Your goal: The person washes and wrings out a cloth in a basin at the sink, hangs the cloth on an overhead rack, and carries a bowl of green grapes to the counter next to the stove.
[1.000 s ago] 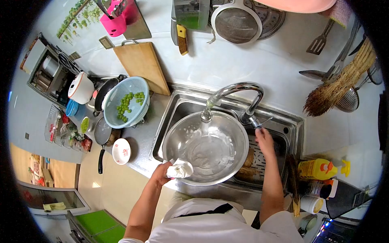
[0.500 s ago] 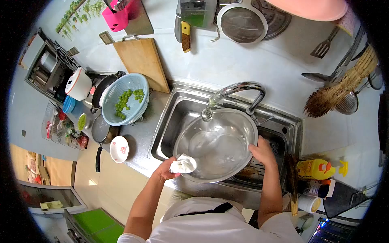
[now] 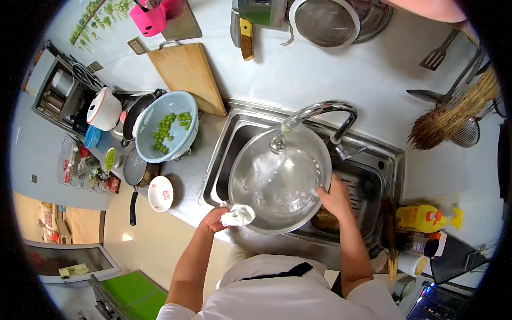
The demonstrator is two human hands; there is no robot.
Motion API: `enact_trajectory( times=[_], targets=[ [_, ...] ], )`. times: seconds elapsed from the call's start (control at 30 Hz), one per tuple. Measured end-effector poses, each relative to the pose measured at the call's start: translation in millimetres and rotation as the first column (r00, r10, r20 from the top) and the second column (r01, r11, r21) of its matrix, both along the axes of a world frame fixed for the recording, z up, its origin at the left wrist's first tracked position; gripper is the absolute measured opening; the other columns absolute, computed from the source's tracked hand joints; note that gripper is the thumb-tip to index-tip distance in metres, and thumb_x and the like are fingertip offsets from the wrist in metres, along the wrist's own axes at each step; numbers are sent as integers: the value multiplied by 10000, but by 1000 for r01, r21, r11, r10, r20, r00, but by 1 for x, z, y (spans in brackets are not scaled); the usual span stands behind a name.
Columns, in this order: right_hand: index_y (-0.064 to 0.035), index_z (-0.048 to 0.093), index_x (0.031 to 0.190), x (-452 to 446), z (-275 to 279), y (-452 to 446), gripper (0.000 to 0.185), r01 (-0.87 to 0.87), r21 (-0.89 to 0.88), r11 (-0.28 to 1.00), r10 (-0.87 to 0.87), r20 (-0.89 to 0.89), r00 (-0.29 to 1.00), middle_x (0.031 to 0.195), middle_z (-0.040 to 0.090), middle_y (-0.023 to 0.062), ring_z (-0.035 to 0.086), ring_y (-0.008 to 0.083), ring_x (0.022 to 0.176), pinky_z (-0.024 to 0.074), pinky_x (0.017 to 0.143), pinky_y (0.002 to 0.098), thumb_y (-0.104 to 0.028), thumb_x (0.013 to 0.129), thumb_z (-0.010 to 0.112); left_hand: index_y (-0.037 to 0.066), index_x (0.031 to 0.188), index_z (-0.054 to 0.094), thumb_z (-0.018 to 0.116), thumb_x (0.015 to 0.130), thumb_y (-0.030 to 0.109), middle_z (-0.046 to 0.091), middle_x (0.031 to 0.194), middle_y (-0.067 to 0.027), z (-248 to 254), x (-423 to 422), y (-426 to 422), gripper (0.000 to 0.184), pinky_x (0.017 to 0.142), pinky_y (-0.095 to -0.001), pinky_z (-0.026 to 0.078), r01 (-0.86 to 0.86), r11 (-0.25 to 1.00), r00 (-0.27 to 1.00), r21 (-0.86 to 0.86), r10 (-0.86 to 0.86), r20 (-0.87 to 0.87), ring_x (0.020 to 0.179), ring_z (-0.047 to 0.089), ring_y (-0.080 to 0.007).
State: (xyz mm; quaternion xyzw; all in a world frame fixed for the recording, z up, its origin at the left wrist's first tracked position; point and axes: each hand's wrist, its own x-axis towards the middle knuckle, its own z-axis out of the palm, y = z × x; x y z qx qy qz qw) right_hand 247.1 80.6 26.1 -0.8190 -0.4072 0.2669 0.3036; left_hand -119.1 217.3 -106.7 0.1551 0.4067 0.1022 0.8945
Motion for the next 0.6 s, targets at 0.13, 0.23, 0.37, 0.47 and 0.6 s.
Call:
enact_trajectory(
  times=[0.13, 0.23, 0.37, 0.47, 0.6],
  targets=[
    [17, 503, 1046, -4, -24, -16, 347, 69, 203, 977, -37, -158, 987, 893, 616, 226, 609, 359, 824, 467, 758, 393, -84, 722, 576, 44, 1191, 442, 508, 733, -72, 569, 1083, -173, 17, 6, -8, 476, 852, -404, 496, -67, 993, 997, 92, 69, -17, 959, 594, -303],
    [19, 485, 1087, 1, -68, -29, 346, 94, 333, 938, -36, -177, 984, 933, 610, 176, 610, 281, 846, 475, 715, 339, -32, 751, 548, 76, 1253, 387, 499, 708, -89, 563, 1068, -148, 25, 15, -11, 580, 801, -368, 512, -52, 991, 998, 122, 55, -18, 922, 601, -269],
    [24, 474, 1119, 14, -101, -28, 355, 243, 358, 902, -89, -396, 914, 962, 589, 126, 576, 210, 879, 460, 720, 298, 14, 766, 505, 76, 1303, 356, 486, 697, -91, 554, 1084, -125, 1, 4, -3, 642, 768, -336, 519, 28, 973, 991, 231, 3, -134, 899, 607, -241],
    [19, 478, 1135, 24, -113, -14, 377, 208, 331, 920, -96, -324, 941, 974, 584, 123, 558, 198, 895, 445, 751, 306, 8, 759, 502, 79, 1316, 358, 474, 688, -104, 541, 1131, -130, 49, 24, -7, 664, 795, -347, 509, -99, 957, 986, 272, 132, -106, 935, 597, -253],
    [19, 487, 1132, 22, -125, 7, 378, 350, 297, 888, -140, -552, 822, 1027, 578, 92, 535, 177, 927, 408, 826, 290, 12, 756, 518, 79, 1321, 354, 445, 674, -114, 545, 1135, -141, 66, 20, -2, 681, 840, -375, 492, -176, 942, 968, 284, 218, -121, 973, 587, -275]
  ],
)
